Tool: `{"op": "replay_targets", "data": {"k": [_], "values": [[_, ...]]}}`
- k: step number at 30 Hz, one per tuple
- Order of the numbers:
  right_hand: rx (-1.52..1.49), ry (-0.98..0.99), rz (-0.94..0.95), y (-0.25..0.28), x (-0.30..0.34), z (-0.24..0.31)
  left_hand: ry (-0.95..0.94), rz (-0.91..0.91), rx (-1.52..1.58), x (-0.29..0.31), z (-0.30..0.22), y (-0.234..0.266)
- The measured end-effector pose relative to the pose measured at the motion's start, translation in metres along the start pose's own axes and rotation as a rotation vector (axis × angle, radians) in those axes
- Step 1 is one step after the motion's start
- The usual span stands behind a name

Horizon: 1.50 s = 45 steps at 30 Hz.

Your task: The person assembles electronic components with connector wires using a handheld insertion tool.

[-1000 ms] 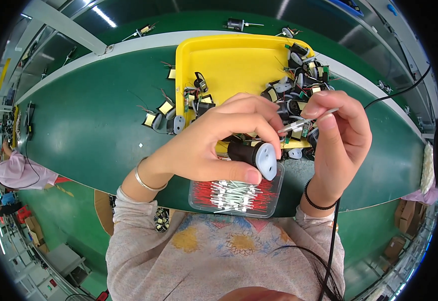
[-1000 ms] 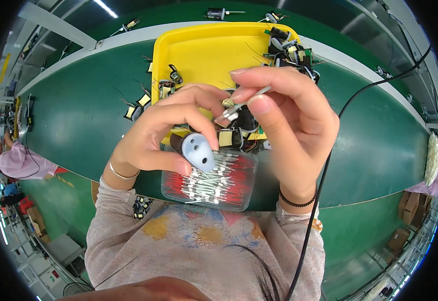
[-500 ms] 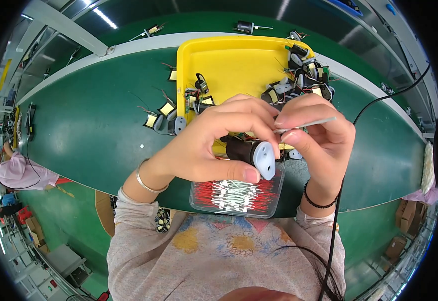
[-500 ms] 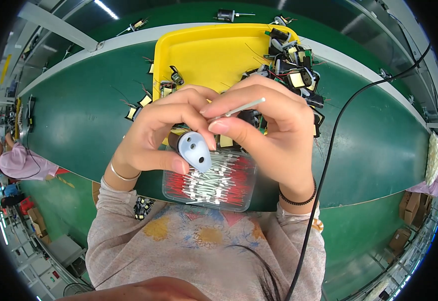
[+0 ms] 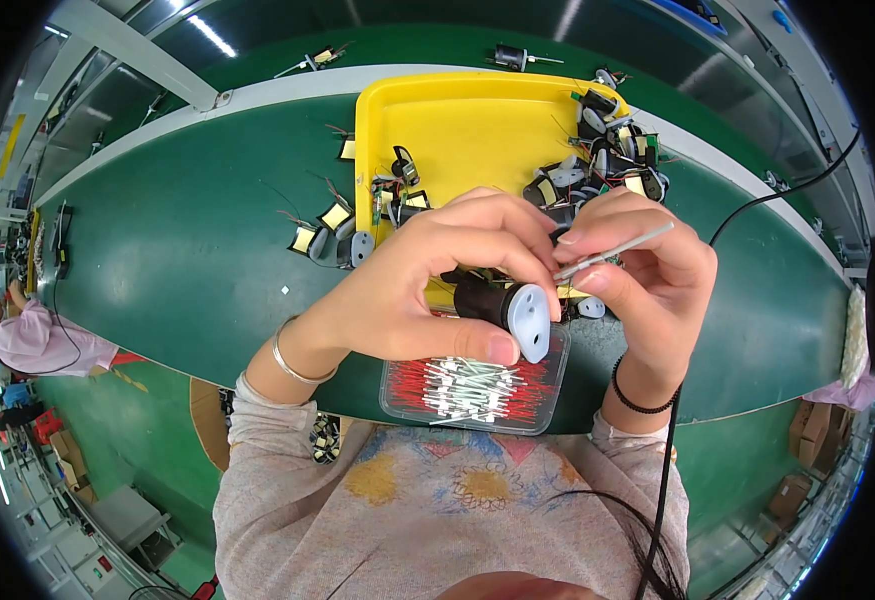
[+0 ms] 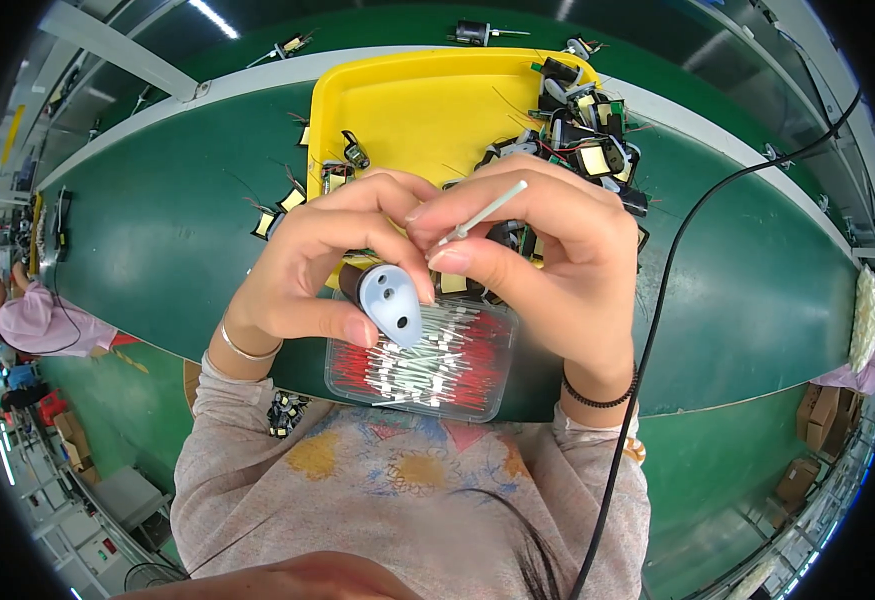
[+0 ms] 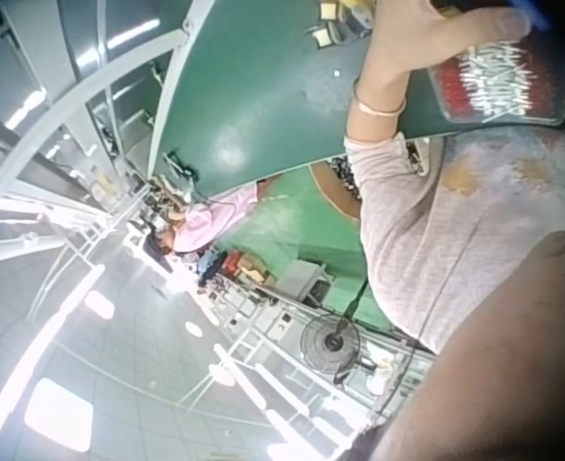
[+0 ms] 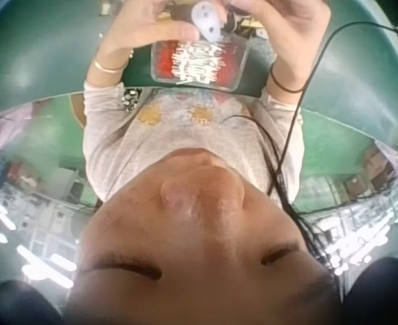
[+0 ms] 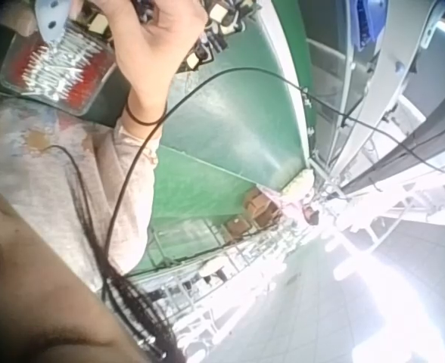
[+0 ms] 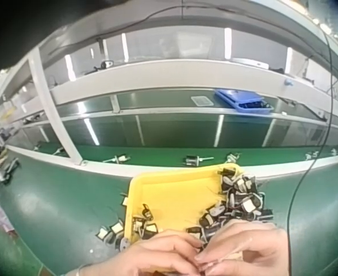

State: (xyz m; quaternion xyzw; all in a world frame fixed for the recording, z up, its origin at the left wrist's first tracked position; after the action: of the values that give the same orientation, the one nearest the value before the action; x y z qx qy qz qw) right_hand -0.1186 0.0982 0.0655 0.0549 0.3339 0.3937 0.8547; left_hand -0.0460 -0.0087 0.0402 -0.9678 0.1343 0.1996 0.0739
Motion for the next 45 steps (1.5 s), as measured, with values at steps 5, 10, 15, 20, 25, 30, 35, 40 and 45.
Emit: {"op": "replay_targets", "data": {"k": [5,10,15,20,25,30,35,40,45], "values": [[0.037,0.088,-0.151,0.015,0.005,0.005,0.054,0.008,0.163,0.001,0.006,0.0],[0.047,0.104,-0.524,0.043,0.028,0.016,-0.006,-0.151,-0.044,0.004,0.005,0.0],[0.325,0.33,-0.347,0.024,0.03,0.055,-0.238,-0.266,-0.332,0.006,-0.011,0.001],[0.397,0.262,-0.283,0.013,0.025,0.053,-0.302,-0.213,-0.47,0.006,-0.017,0.0],[0.292,0.213,-0.351,0.016,0.025,0.045,-0.327,-0.198,-0.564,0.004,-0.019,-0.005],[0.313,0.196,-0.307,0.014,0.022,0.043,-0.332,-0.268,-0.563,0.006,-0.02,-0.002],[0.338,0.209,-0.318,0.01,0.02,0.051,-0.325,-0.321,-0.566,0.012,-0.028,0.002],[0.383,0.225,-0.324,0.01,0.023,0.053,-0.318,-0.325,-0.614,0.011,-0.027,0.001],[0.405,0.24,-0.299,0.014,0.025,0.055,-0.318,-0.208,-0.708,0.009,-0.025,-0.005]]}}
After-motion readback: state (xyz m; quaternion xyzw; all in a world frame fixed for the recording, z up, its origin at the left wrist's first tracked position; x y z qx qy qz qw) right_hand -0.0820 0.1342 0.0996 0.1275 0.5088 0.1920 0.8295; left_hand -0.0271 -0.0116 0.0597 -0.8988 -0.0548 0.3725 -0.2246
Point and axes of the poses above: each hand's wrist, its own x-axis away from the middle knuckle, its own y-axis out of the back of the hand, z = x × y, the point moved 7 cm from there along -x, towards the middle knuckle, and after that the axes turned 14 degrees about x, right-handed, at the moved point
